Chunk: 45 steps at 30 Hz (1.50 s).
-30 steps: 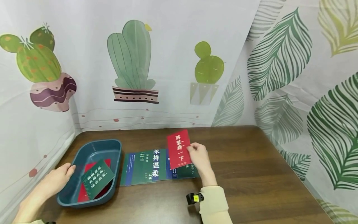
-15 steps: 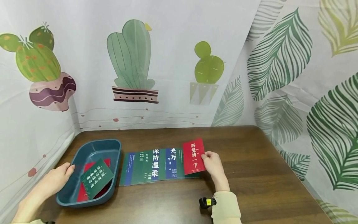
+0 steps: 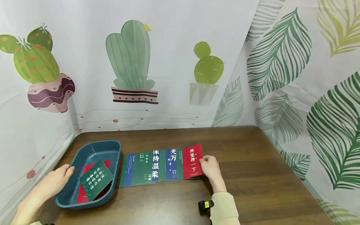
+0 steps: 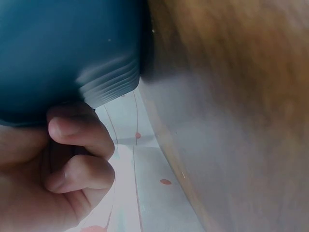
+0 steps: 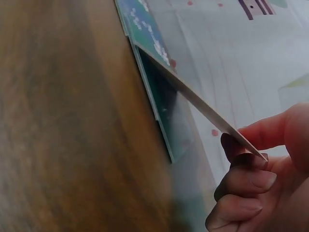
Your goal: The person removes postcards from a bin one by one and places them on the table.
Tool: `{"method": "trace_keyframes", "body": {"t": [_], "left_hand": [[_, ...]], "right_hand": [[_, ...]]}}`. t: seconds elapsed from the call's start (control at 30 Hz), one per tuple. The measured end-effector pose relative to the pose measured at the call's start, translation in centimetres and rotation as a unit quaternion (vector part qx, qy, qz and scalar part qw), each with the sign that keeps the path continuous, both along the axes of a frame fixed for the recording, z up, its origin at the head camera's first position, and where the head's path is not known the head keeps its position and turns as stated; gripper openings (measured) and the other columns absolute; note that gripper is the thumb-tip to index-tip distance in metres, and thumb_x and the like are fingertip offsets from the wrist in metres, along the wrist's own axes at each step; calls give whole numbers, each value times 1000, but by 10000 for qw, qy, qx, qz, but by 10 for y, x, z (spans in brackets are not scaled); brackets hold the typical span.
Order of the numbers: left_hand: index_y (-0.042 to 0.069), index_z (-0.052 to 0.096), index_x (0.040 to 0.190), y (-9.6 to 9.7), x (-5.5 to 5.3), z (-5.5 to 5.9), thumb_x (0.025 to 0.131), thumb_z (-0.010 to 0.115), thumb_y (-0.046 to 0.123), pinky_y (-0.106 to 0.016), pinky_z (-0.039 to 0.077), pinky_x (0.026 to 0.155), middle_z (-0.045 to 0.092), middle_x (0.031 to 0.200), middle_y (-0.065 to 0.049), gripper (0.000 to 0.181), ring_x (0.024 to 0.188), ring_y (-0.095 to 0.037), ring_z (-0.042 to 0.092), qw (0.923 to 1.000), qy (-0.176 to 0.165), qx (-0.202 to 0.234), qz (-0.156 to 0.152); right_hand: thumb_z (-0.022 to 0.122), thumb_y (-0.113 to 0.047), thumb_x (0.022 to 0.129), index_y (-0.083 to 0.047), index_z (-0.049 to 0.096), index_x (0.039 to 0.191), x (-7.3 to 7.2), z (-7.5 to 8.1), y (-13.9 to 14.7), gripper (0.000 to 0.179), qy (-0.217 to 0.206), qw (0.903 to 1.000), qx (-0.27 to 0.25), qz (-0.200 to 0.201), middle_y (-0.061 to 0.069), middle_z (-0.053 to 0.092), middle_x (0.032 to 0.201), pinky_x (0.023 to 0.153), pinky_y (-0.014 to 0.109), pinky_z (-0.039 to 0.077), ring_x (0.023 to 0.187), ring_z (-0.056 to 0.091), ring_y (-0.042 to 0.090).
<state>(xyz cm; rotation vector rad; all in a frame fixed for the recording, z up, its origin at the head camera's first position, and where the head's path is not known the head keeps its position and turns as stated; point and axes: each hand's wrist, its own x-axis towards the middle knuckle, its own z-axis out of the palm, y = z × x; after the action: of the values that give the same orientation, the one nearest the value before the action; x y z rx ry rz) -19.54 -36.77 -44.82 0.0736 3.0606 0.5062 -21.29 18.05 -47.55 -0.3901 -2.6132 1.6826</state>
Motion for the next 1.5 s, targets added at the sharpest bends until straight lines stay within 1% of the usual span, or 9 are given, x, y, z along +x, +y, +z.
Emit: {"method": "trace_keyframes", "body": {"t": [0.1, 0.23, 0.37, 0.77, 1.13, 1.23, 1.37, 1.43, 1.5], "left_hand": [[-8, 52, 106, 0, 0, 0, 106, 37, 28, -61, 43, 66, 58, 95, -36, 39, 86, -54, 59, 10000, 6, 17, 3], [-8, 51, 106, 1, 0, 1, 106, 37, 29, -61, 44, 66, 58, 95, -35, 40, 86, -53, 59, 10000, -54, 45, 12], [-9, 51, 107, 0, 0, 1, 106, 36, 29, -60, 44, 67, 58, 95, -35, 41, 86, -52, 59, 9999, -89, 57, 11], [-10, 51, 108, -1, -1, -1, 106, 37, 28, -61, 44, 68, 58, 96, -35, 41, 86, -53, 60, 10000, 4, 69, -37], [-8, 52, 105, -2, 1, -3, 106, 37, 27, -60, 44, 65, 59, 91, -34, 39, 83, -52, 60, 9999, 58, 115, -79], [-7, 52, 103, -2, 2, -3, 106, 37, 26, -59, 44, 64, 59, 90, -33, 37, 82, -51, 61, 9998, 107, 130, -88], [-6, 52, 100, -2, 1, -2, 106, 37, 26, -59, 44, 63, 59, 86, -30, 36, 79, -49, 61, 9998, 132, 133, -91], [-6, 52, 100, -2, 1, -2, 106, 37, 26, -58, 44, 63, 59, 86, -29, 36, 79, -49, 61, 9998, 117, 135, -90], [-6, 52, 100, -2, 1, -2, 106, 37, 27, -58, 44, 63, 59, 86, -29, 37, 80, -49, 61, 9998, 96, 134, -88]], "right_hand": [[54, -13, 96, 1, 64, 89, -3, -4, 0, 19, -59, 9975, 708, -36, 7, 59, 73, 60, 30, 41, 68, 54, 18], [58, -19, 94, -4, 64, 85, -5, -6, 2, 18, -224, 9828, 1832, 45, 6, 58, 73, 61, 34, 40, 71, 53, 22], [60, -22, 94, -6, 64, 84, -6, -4, 4, 19, -444, 9728, 2264, 231, 6, 58, 73, 59, 36, 40, 69, 53, 23], [59, -22, 92, -7, 64, 83, -12, 1, 8, 18, -609, 9558, 2815, 599, 7, 58, 73, 60, 38, 42, 69, 55, 24], [61, -20, 92, -4, 58, 83, -14, 1, 7, 18, -678, 9507, 2938, 722, 9, 54, 71, 62, 37, 43, 68, 54, 23], [62, -19, 92, 1, 55, 94, -12, 1, 6, 21, -744, 9552, 2781, 687, 11, 53, 72, 57, 34, 44, 62, 54, 23], [59, -19, 94, 10, 41, 126, -10, 1, 6, 47, -881, 9642, 2432, 586, 15, 53, 73, 51, 33, 45, 54, 56, 24], [58, -21, 95, 11, 31, 137, -9, 2, 7, 59, -898, 9646, 2420, 547, 17, 54, 76, 53, 36, 46, 55, 57, 25], [58, -22, 95, 11, 31, 138, -9, 3, 7, 60, -830, 9621, 2544, 515, 20, 57, 82, 59, 40, 48, 63, 61, 28]]}}
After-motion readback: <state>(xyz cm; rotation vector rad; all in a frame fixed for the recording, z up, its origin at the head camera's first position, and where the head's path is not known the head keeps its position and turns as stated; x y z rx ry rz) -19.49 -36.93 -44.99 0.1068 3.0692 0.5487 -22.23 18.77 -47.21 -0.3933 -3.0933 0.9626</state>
